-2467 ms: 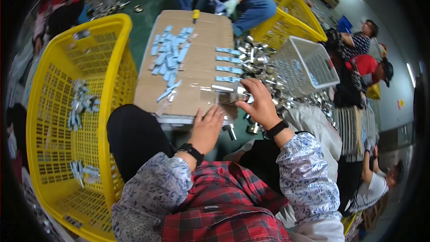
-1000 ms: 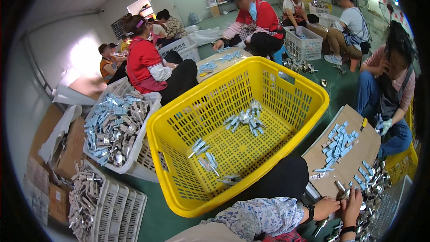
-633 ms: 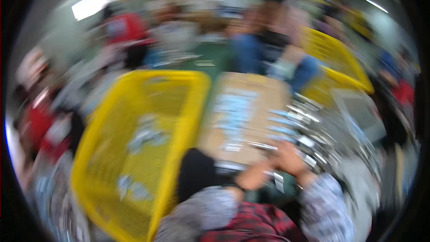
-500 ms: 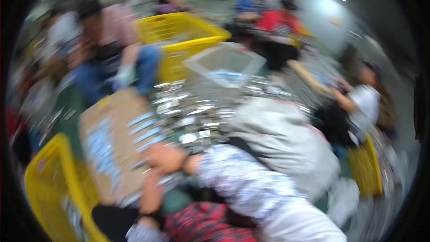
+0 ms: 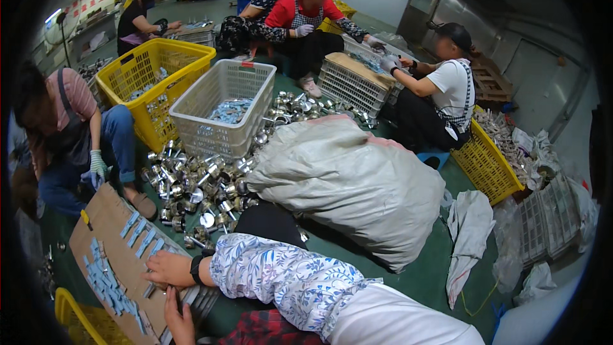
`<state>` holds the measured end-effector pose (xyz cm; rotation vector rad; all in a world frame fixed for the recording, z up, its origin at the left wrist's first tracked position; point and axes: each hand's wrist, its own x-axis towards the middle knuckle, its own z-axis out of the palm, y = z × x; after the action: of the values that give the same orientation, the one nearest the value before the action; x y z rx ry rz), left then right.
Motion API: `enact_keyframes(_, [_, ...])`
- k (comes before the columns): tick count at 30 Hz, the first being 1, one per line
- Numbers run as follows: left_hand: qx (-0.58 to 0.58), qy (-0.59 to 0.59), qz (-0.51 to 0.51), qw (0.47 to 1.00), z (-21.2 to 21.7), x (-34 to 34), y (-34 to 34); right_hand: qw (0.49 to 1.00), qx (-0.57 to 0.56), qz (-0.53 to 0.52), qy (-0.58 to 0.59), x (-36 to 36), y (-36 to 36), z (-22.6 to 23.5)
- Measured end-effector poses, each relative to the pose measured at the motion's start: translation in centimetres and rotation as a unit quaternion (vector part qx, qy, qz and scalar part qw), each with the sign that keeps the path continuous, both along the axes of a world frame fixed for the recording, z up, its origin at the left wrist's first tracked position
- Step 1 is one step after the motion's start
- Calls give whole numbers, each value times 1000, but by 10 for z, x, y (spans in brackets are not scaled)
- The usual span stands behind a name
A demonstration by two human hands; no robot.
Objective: The person arranges blue plastic components on a cardboard surface, fits them onto metal lock cylinders by hand, and places the assembled locks into a yellow basket.
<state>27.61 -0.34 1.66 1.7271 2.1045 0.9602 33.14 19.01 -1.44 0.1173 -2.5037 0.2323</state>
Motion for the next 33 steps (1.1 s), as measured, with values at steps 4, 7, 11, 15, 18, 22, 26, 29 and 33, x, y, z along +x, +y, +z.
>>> enact_keyframes(4, [-88,-38,31,995,-10,-10,-1,1000,0,-4,21,-3,-2,2])
enact_keyframes(7, [-86,-56,30,994,-11,-11,-2,1000,-20,6,15,-1,-2,5])
enact_keyframes(11, [-87,-54,31,994,-5,-5,-1,999,-39,17,29,2,-3,8])
enact_keyframes(15, [-84,-33,36,995,1,1,0,998,-34,13,51,-1,-3,5])
enact_keyframes(18, [-70,-19,35,997,20,9,-2,998,-25,11,53,-5,-5,4])
enact_keyframes(22, [-30,-9,34,999,34,10,0,998,-20,3,52,0,1,6])
enact_keyframes(26, [14,-6,79,997,27,-6,-5,998,-19,13,50,-1,-1,6])
enact_keyframes(29, [2,52,94,994,36,-9,-4,997,-50,36,39,-2,-4,6])
enact_keyframes(33, [-18,73,95,993,38,-27,8,995,-71,61,24,-2,-5,11])
